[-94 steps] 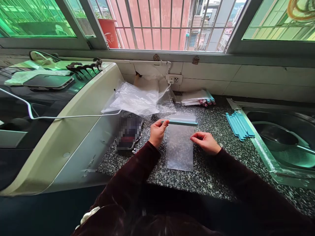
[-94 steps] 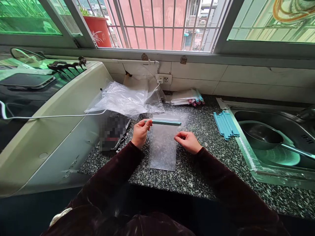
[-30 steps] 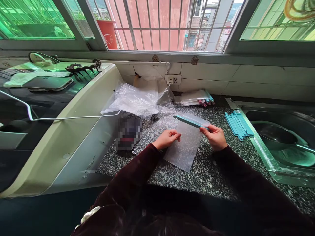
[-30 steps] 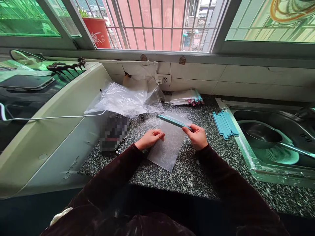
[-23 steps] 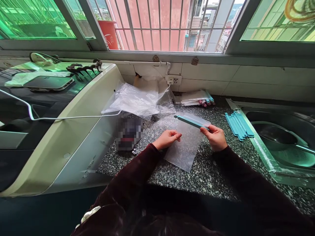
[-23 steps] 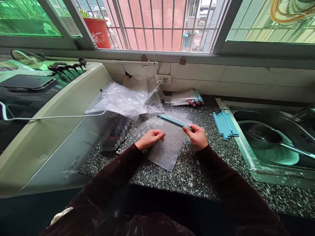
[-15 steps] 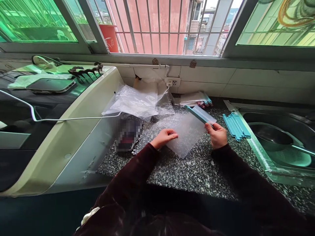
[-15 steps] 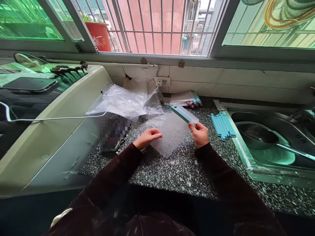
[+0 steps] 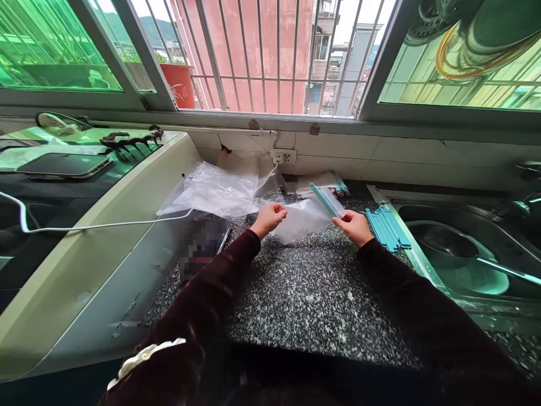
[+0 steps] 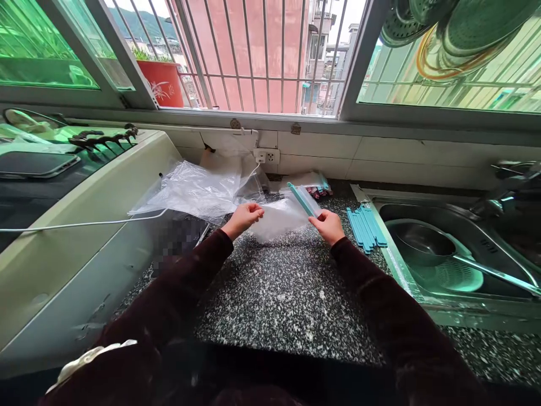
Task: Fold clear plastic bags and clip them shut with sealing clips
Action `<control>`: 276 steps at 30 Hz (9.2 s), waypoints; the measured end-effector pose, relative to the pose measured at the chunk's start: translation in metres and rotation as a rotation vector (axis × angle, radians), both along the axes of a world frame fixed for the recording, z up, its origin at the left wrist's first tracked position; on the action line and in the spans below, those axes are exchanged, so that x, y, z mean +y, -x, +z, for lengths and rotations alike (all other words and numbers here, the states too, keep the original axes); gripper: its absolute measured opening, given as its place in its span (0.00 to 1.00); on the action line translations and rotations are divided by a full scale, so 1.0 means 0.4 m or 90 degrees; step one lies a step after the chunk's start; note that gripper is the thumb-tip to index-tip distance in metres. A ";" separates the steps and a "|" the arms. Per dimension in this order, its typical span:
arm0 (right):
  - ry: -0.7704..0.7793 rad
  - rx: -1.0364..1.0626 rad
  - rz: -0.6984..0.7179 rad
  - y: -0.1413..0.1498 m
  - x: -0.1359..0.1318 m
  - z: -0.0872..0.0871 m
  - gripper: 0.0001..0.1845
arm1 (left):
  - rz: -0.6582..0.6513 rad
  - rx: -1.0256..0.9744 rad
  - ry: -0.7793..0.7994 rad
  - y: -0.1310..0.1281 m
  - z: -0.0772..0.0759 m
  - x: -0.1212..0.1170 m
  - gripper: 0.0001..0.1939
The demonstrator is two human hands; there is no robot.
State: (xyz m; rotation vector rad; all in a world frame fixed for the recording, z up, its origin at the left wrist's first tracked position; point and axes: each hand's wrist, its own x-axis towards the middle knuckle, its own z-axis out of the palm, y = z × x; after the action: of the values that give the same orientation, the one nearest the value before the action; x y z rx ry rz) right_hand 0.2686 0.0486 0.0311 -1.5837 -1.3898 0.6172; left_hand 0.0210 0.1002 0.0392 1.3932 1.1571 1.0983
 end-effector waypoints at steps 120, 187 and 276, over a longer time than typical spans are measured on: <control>-0.609 -0.583 0.126 -0.008 -0.128 -0.062 0.07 | -0.170 0.517 -0.262 -0.032 0.008 -0.324 0.16; -0.613 -0.641 0.528 0.106 -0.268 -0.037 0.11 | -0.148 0.521 -0.334 0.000 -0.132 -0.501 0.11; -0.229 0.218 0.300 -0.032 -0.254 0.047 0.14 | -0.126 -0.061 0.054 0.062 -0.067 -0.174 0.19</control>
State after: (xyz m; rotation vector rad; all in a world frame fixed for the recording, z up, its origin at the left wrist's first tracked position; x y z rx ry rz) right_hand 0.2813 -0.0532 0.0497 -0.8239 -1.5126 0.8158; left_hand -0.0039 0.0305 0.0125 1.3423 0.9647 0.9543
